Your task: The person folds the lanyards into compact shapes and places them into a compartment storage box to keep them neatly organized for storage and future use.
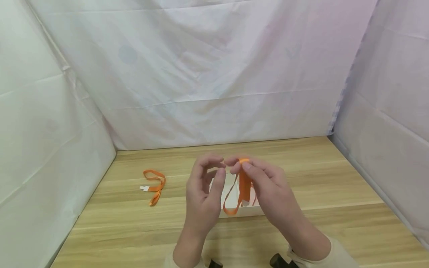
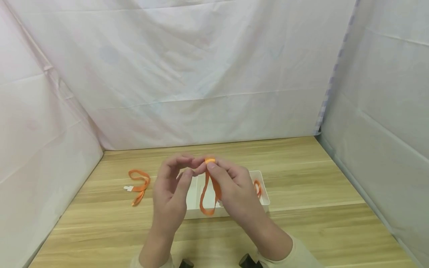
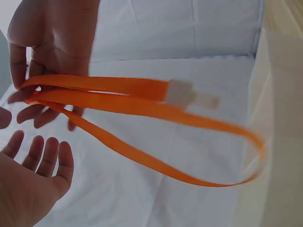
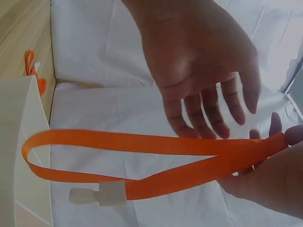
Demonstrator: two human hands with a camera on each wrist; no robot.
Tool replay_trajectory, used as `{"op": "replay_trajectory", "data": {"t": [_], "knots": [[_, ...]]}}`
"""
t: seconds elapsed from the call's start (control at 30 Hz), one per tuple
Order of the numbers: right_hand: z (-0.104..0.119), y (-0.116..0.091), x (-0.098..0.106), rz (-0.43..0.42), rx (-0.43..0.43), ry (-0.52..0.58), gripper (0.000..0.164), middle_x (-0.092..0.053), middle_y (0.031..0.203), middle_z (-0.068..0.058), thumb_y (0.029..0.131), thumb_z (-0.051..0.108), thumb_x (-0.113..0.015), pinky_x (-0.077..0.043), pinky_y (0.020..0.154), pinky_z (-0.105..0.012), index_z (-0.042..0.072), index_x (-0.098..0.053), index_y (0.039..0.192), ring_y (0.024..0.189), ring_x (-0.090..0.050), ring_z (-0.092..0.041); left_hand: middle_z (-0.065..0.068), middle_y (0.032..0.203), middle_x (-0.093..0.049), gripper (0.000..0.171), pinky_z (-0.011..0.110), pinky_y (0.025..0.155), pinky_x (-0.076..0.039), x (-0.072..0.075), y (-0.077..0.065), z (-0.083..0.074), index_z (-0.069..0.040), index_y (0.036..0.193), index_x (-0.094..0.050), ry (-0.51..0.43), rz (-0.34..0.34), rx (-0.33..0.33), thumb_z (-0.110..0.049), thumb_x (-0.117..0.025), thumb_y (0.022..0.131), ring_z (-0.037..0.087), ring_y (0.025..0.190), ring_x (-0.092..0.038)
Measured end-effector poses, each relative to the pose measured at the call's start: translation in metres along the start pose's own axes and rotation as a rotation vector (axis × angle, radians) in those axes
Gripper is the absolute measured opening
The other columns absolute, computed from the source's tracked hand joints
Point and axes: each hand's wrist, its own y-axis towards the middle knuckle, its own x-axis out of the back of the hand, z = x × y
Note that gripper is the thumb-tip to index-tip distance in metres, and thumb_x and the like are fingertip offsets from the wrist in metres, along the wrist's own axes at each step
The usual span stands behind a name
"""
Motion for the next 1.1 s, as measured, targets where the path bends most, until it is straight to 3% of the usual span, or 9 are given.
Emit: {"op": "replay_trajectory", "data": {"t": [0.07,0.17,0.27,0.47,0.6,0.77,0.83,0.97,1.1], "knots": [[0.001,0.001,0.001,-0.005,0.022,0.036,0.037,-0.068,0.140,-0.007,0.114,0.020,-0.045,-0.052,0.106,-0.027,-0.001,-0.070,0.098,0.137,-0.058,-0.028,0.020,0.119,-0.063,0.019,0.031,0.097,-0.059,-0.002,-0.004,0.006,0.003,0.124,-0.059,-0.042,0.024,0.069,0.005,-0.053,0.106,0.018,0.112,-0.066],[0.002,0.003,0.002,0.014,0.052,0.067,0.039,-0.063,0.148,-0.008,0.114,0.017,-0.043,-0.052,0.105,-0.026,-0.001,-0.067,0.089,0.140,-0.055,-0.032,0.019,0.121,-0.068,0.021,0.034,0.103,-0.059,-0.006,-0.005,0.013,0.001,0.127,-0.061,-0.057,0.102,0.083,0.002,-0.053,0.108,0.017,0.116,-0.069],[0.003,0.004,0.003,0.045,0.077,0.080,0.041,-0.063,0.149,-0.011,0.113,0.015,-0.043,-0.054,0.097,-0.026,0.002,-0.066,0.083,0.135,-0.057,-0.033,0.017,0.125,-0.071,0.025,0.035,0.105,-0.058,-0.009,-0.002,0.016,-0.003,0.133,-0.062,-0.069,0.155,0.094,-0.003,-0.054,0.110,0.017,0.117,-0.070],[0.001,0.005,0.004,0.086,0.103,0.103,0.037,-0.064,0.146,-0.018,0.112,0.011,-0.043,-0.050,0.108,-0.027,-0.006,-0.065,0.088,0.140,-0.056,-0.033,0.022,0.123,-0.070,0.026,0.032,0.104,-0.059,-0.006,0.004,0.012,0.000,0.133,-0.062,-0.164,0.178,0.219,-0.012,-0.053,0.112,0.008,0.112,-0.069],[0.001,0.005,0.004,0.091,0.091,0.105,0.036,-0.062,0.149,-0.015,0.110,0.007,-0.043,-0.048,0.114,-0.029,-0.006,-0.070,0.090,0.143,-0.054,-0.035,0.003,0.115,-0.072,0.035,0.031,0.106,-0.056,-0.003,0.007,0.012,0.006,0.136,-0.056,-0.319,0.230,0.293,-0.022,-0.052,0.113,0.006,0.111,-0.067],[0.005,0.003,0.004,0.084,0.058,0.044,0.035,-0.058,0.154,-0.004,0.106,0.006,-0.047,-0.048,0.112,-0.033,0.006,-0.075,0.086,0.145,-0.051,-0.031,-0.010,0.084,-0.055,0.041,0.022,0.089,-0.049,-0.002,0.010,0.013,0.005,0.133,-0.053,-0.452,0.284,0.253,-0.031,-0.050,0.114,0.006,0.092,-0.057],[0.006,0.002,0.004,0.099,0.054,0.023,0.034,-0.058,0.155,-0.001,0.106,0.007,-0.048,-0.047,0.112,-0.035,0.008,-0.074,0.085,0.147,-0.049,-0.029,-0.009,0.083,-0.052,0.031,0.021,0.083,-0.046,-0.002,0.011,0.013,-0.005,0.129,-0.060,-0.461,0.273,0.243,-0.030,-0.052,0.114,0.007,0.085,-0.052],[0.005,0.001,0.004,0.134,0.059,0.011,0.034,-0.058,0.155,-0.001,0.106,0.009,-0.048,-0.043,0.115,-0.044,0.009,-0.073,0.083,0.150,-0.046,-0.026,-0.013,0.088,-0.062,0.015,0.020,0.081,-0.049,0.000,0.013,0.014,-0.027,0.121,-0.068,-0.498,0.257,0.232,-0.026,-0.056,0.112,0.005,0.082,-0.055],[0.005,0.000,0.004,0.153,0.082,0.004,0.033,-0.059,0.155,0.000,0.106,0.008,-0.048,-0.041,0.117,-0.050,0.009,-0.071,0.083,0.151,-0.045,-0.025,-0.015,0.084,-0.061,0.013,0.019,0.076,-0.048,0.000,0.015,0.016,-0.026,0.116,-0.069,-0.547,0.269,0.201,-0.025,-0.056,0.112,0.004,0.076,-0.054]]}}
